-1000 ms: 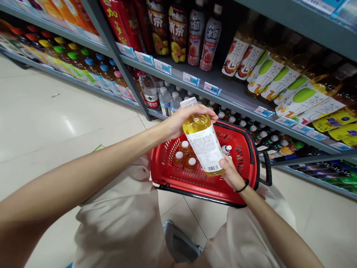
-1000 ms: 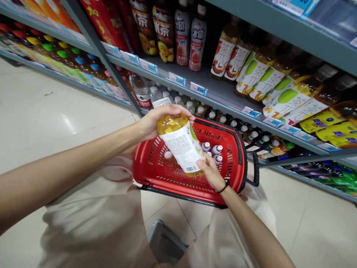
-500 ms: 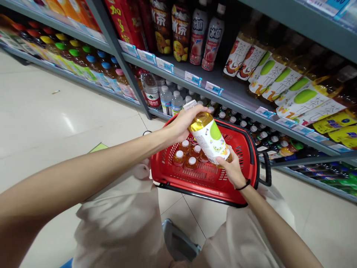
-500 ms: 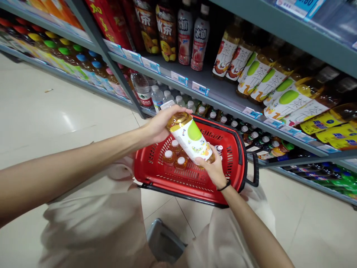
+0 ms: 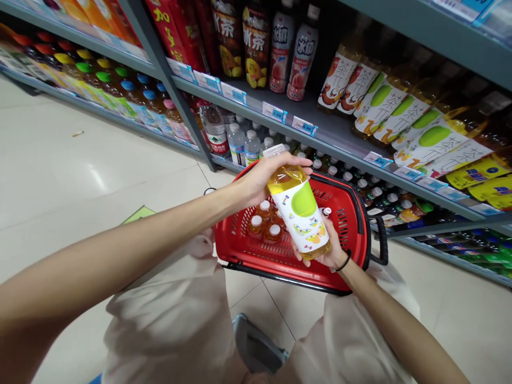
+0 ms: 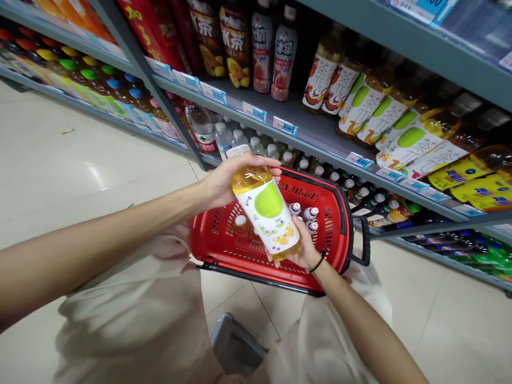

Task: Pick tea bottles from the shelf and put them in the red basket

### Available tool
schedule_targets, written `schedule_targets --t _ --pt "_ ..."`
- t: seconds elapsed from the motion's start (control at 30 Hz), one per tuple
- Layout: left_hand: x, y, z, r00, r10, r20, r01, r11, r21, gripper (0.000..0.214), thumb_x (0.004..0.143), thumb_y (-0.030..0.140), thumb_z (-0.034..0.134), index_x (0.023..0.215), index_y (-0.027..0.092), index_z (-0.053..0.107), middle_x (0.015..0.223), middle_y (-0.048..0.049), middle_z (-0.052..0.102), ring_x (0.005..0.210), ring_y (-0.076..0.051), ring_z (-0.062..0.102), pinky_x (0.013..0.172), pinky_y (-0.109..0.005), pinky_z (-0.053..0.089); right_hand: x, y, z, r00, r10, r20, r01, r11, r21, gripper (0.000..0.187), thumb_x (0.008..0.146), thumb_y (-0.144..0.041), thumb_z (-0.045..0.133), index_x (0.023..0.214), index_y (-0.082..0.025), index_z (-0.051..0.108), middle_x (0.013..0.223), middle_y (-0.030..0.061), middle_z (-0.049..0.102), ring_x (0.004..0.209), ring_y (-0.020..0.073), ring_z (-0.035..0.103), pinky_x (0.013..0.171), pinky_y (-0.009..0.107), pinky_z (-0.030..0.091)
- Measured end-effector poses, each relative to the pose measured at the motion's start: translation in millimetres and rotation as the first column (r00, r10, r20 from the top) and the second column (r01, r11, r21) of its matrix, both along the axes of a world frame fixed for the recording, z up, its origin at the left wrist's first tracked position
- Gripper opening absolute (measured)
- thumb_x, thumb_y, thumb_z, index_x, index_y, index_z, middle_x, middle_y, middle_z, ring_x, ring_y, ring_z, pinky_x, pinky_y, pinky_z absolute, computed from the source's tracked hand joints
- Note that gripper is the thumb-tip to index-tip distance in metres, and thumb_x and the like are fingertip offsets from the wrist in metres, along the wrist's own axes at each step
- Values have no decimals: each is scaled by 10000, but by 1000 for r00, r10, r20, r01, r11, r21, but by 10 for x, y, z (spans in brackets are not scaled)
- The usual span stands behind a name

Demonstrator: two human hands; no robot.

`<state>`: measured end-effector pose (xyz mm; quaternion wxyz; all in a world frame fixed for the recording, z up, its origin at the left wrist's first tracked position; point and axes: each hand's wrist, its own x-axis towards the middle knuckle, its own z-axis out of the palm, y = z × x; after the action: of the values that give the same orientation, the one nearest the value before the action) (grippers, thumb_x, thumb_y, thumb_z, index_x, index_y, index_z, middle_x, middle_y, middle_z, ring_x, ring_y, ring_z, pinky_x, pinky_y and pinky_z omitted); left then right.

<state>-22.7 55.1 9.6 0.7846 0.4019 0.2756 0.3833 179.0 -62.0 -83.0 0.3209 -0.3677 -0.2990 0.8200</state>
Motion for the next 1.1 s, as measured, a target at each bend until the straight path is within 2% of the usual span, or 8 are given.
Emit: schedule_targets --t 0.27,0.4,0.53,0.63,0.7,0.93,1.03,1.1 --pt "-13 105 -43 999 18 -30 -17 999 36 420 801 406 759 1127 141 735 1166 -119 770 1079 -232 727 1012 -360 552 32 -50 -64 953 -255 166 209 945 250 777 803 -758 715 1311 -176 633 1149 142 745 821 289 730 593 384 616" --pt "6 151 -89 989 35 -144 -22 996 87 415 805 430 738 1102 138 735 1062 -104 774 920 -203 719 870 -328 552 29 -30 -98 868 -409 283 261 859 441 716 796 -638 815 1321 -189 624 1281 125 710 1134 301 697 932 408 601" --pt "-5 228 -210 881 203 -427 -41 933 358 336 819 473 700 889 145 723 880 -62 742 771 -173 650 705 -291 481 22 -17 -167 819 -455 349 198 795 573 628 778 -422 892 1286 -194 604 1314 104 691 1181 257 672 1047 394 545" --pt "-26 257 -302 761 282 -585 74 857 510 377 821 533 701 732 168 665 703 -18 645 635 -137 543 589 -274 387 64 -20 -270 769 -479 424 172 793 584 665 716 -360 932 1262 -182 596 1317 118 688 1186 266 674 1060 419 540" --pt "-23 239 -339 737 284 -613 164 805 570 416 824 549 693 658 176 613 622 5 555 574 -116 463 545 -269 325 114 -16 -322 751 -449 485 116 812 572 694 697 -345 938 1268 -172 584 1312 130 691 1179 274 681 1052 433 544" --pt "217 45 -421 683 242 -689 366 703 610 534 757 607 742 559 146 557 554 8 472 566 -99 405 537 -262 279 209 67 -314 563 -271 781 -301 813 499 596 687 -333 907 1206 -157 672 1143 99 759 1018 284 731 949 443 571" --pt "384 25 -544 647 247 -722 442 650 618 555 724 611 764 537 125 573 530 -12 493 556 -92 369 540 -276 260 246 124 -354 557 -217 802 -350 814 463 474 718 -304 868 1132 -150 697 1121 92 767 1010 287 736 933 435 571" --pt "483 25 -663 614 241 -752 516 599 612 537 731 600 750 542 118 605 526 -27 525 546 -96 365 543 -288 264 288 158 -369 559 -265 785 -301 818 491 532 718 -319 870 1181 -143 674 1184 103 752 1058 291 724 952 427 563"
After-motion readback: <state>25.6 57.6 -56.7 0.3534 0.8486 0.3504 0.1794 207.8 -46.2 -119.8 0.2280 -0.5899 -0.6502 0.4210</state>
